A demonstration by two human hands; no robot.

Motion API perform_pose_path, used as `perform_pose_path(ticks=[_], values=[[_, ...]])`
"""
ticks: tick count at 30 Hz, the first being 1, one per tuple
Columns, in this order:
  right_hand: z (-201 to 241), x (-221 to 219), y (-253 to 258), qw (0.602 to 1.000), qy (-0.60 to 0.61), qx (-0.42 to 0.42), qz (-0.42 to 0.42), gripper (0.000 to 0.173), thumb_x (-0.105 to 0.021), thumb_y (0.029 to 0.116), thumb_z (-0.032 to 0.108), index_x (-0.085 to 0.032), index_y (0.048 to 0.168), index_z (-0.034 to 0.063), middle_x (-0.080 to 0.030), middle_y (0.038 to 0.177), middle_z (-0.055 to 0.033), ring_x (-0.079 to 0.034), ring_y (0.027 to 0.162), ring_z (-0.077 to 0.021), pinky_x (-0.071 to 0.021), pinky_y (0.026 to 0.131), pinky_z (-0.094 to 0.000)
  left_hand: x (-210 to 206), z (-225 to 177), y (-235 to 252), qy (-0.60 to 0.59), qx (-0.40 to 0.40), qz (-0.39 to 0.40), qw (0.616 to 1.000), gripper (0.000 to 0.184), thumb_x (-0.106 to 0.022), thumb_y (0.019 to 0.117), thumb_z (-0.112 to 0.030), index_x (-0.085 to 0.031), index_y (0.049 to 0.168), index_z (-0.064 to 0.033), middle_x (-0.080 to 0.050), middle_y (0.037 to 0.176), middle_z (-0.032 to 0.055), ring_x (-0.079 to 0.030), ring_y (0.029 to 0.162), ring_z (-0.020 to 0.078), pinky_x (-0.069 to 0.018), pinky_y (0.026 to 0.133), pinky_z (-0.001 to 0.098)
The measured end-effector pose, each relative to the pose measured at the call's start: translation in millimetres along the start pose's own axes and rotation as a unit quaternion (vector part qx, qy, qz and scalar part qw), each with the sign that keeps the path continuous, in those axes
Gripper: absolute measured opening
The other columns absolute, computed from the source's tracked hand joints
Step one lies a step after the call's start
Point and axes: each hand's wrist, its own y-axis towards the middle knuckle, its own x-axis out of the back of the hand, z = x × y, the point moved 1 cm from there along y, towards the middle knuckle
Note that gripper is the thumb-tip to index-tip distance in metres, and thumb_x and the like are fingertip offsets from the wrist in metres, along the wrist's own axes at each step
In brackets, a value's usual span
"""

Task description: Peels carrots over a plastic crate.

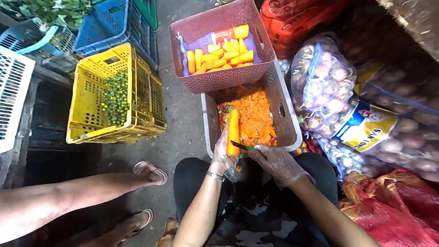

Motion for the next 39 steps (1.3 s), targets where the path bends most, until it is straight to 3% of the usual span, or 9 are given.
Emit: perform_pose_path(ticks=[4, 13, 17, 20, 23, 27, 32, 39], values=[[1, 0, 2, 1.000, -0.006, 0.003, 0.003, 0.067, -0.031, 0.1063, 0.062, -0.066, 0.114, 0.0051, -0.069, 0.088, -0.0190, -0.070, 0.089, -0.0377, -0.0529, 0.078, -0.0577, 0, -2, -1, 0.009, -0.003, 0.005, 1.000, 0.043, -0.030, 0.1113, -0.041, -0.058, 0.128, -0.0115, -0.067, 0.091, 0.0074, -0.067, 0.077, 0.0155, -0.0579, 0.066, 0.0293], [-5, -7, 12, 1.000, -0.007, 0.002, -0.024, 0.068, -0.032, 0.1059, 0.063, -0.067, 0.112, 0.0042, -0.069, 0.086, -0.0190, -0.071, 0.088, -0.0379, -0.0536, 0.079, -0.0575, 1, 0, -1, 0.006, 0.032, 0.004, 0.999, 0.042, -0.033, 0.1109, -0.041, -0.059, 0.120, -0.0085, -0.065, 0.085, 0.0083, -0.066, 0.068, 0.0149, -0.0567, 0.057, 0.0274], [0, -6, 2, 0.999, 0.037, 0.005, 0.007, 0.067, -0.030, 0.1067, 0.061, -0.063, 0.121, 0.0042, -0.069, 0.090, -0.0192, -0.070, 0.090, -0.0373, -0.0533, 0.081, -0.0575, -1, -2, -3, 0.026, 0.014, 0.004, 1.000, 0.043, -0.031, 0.1115, -0.040, -0.056, 0.128, -0.0104, -0.066, 0.089, 0.0076, -0.067, 0.072, 0.0148, -0.0578, 0.061, 0.0285], [2, -6, -9, 0.992, 0.114, 0.047, -0.002, 0.061, -0.034, 0.1084, 0.054, -0.060, 0.132, 0.0049, -0.069, 0.094, -0.0160, -0.069, 0.087, -0.0304, -0.0551, 0.081, -0.0520, 0, -1, -2, 0.018, 0.011, 0.026, 0.999, 0.045, -0.028, 0.1116, -0.042, -0.058, 0.123, -0.0095, -0.066, 0.086, 0.0072, -0.066, 0.070, 0.0146, -0.0579, 0.061, 0.0281], [-6, -9, -5, 0.981, 0.164, 0.065, -0.075, 0.057, -0.029, 0.1105, 0.046, -0.068, 0.114, 0.0054, -0.063, 0.077, -0.0061, -0.062, 0.068, -0.0172, -0.0542, 0.068, -0.0396, -1, -1, -3, 0.016, 0.010, 0.045, 0.999, 0.046, -0.029, 0.1114, -0.042, -0.060, 0.122, -0.0090, -0.066, 0.083, 0.0084, -0.066, 0.067, 0.0150, -0.0578, 0.059, 0.0280], [-4, -4, -1, 0.989, 0.092, 0.082, -0.077, 0.058, -0.028, 0.1118, 0.042, -0.070, 0.104, 0.0020, -0.066, 0.078, -0.0133, -0.067, 0.074, -0.0261, -0.0541, 0.071, -0.0462, -1, -3, -5, 0.024, 0.017, 0.039, 0.999, 0.045, -0.030, 0.1112, -0.042, -0.058, 0.127, -0.0113, -0.067, 0.086, 0.0082, -0.067, 0.069, 0.0157, -0.0582, 0.059, 0.0290], [-4, -6, 0, 0.991, 0.091, 0.077, -0.068, 0.058, -0.027, 0.1122, 0.040, -0.069, 0.104, 0.0013, -0.066, 0.080, -0.0137, -0.066, 0.075, -0.0257, -0.0536, 0.072, -0.0446, -1, -4, -7, 0.039, 0.007, 0.048, 0.998, 0.045, -0.030, 0.1117, -0.040, -0.057, 0.130, -0.0106, -0.068, 0.088, 0.0089, -0.068, 0.071, 0.0157, -0.0589, 0.062, 0.0294], [-2, 0, 2, 0.994, 0.104, 0.035, 0.015, 0.056, -0.026, 0.1130, 0.041, -0.067, 0.109, 0.0032, -0.065, 0.088, -0.0117, -0.065, 0.081, -0.0220, -0.0523, 0.078, -0.0430, 1, -4, -5, 0.066, 0.012, 0.045, 0.997, 0.043, -0.031, 0.1116, -0.040, -0.057, 0.131, -0.0107, -0.068, 0.088, 0.0089, -0.068, 0.071, 0.0156, -0.0591, 0.062, 0.0294]])
